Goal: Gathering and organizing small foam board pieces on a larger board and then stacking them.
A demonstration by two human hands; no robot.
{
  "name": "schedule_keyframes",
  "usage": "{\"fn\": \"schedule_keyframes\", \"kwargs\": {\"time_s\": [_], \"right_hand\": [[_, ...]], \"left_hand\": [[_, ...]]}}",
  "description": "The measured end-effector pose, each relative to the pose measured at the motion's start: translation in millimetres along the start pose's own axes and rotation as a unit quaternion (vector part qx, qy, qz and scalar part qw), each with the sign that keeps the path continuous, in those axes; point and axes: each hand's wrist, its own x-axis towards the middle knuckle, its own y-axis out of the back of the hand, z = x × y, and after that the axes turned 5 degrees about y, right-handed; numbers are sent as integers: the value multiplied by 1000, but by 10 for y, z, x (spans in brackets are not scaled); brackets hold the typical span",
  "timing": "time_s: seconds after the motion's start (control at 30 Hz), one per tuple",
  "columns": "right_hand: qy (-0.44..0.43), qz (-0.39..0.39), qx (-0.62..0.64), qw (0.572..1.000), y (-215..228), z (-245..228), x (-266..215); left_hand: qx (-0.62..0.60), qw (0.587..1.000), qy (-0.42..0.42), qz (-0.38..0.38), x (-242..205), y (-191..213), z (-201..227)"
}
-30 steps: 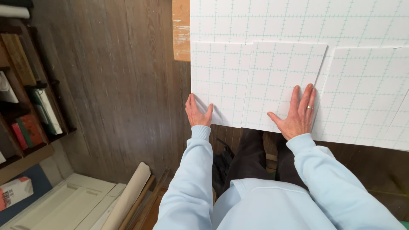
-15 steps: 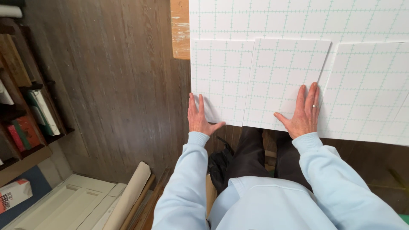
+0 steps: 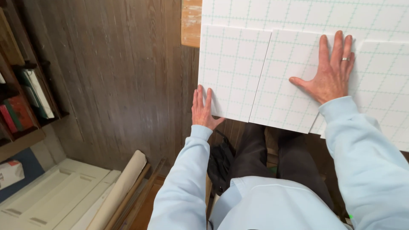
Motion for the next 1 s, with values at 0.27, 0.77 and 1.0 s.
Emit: {"fn": "schedule_keyframes", "kwargs": {"time_s": [0.27,0.77,1.0], "right_hand": [[2,-2,-15,1000,-17,-38,16],[-60,17,32,998,26,-112,87],[-87,118,77,986,146,98,-813]], "left_hand": [[-8,1000,1,2,17,77,50],[4,998,-50,34,24,32,-58],[52,989,-136,8,-138,132,632]]}}
